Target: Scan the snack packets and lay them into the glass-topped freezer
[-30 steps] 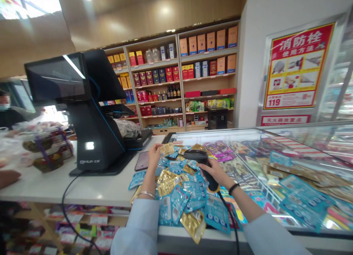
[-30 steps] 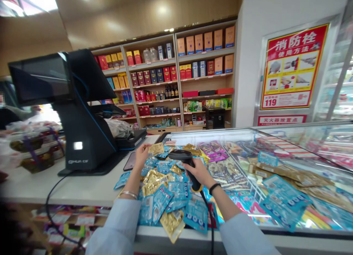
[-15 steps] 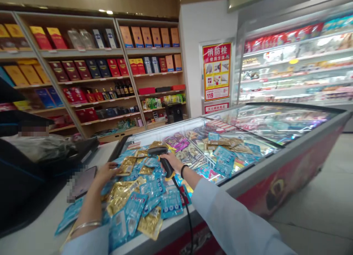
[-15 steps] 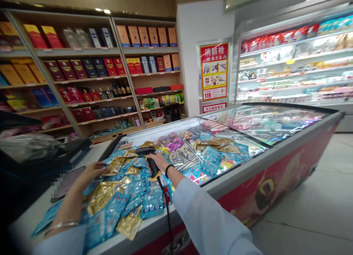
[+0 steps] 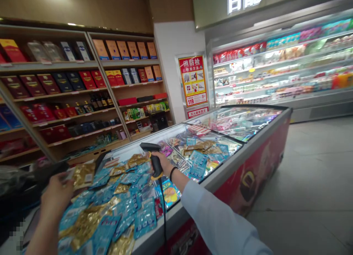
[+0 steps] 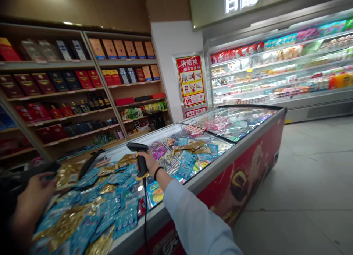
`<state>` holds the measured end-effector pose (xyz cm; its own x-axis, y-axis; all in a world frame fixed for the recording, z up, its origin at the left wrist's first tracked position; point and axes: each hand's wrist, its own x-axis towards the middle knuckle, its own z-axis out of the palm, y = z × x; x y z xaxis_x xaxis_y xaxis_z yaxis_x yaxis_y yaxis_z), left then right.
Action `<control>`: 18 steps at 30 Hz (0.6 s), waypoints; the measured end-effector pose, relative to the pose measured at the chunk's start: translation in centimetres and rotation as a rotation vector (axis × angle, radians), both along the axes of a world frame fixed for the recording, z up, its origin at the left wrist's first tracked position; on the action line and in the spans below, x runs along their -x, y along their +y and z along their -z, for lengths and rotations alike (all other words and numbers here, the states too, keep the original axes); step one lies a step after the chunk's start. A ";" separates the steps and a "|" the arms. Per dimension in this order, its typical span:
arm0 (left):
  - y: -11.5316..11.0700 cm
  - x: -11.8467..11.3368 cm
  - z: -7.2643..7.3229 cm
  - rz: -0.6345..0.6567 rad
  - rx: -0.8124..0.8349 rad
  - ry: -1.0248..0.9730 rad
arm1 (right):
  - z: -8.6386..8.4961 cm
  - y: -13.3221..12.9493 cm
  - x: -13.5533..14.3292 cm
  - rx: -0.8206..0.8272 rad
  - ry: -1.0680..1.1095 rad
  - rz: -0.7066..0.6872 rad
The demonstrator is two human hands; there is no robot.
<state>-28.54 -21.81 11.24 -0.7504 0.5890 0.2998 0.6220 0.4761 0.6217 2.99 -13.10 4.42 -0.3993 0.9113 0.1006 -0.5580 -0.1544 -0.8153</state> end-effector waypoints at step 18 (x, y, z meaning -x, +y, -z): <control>10.2 -35.3 6.3 1.074 -0.088 -0.708 | 2.6 -0.5 -25.6 -0.037 0.007 0.491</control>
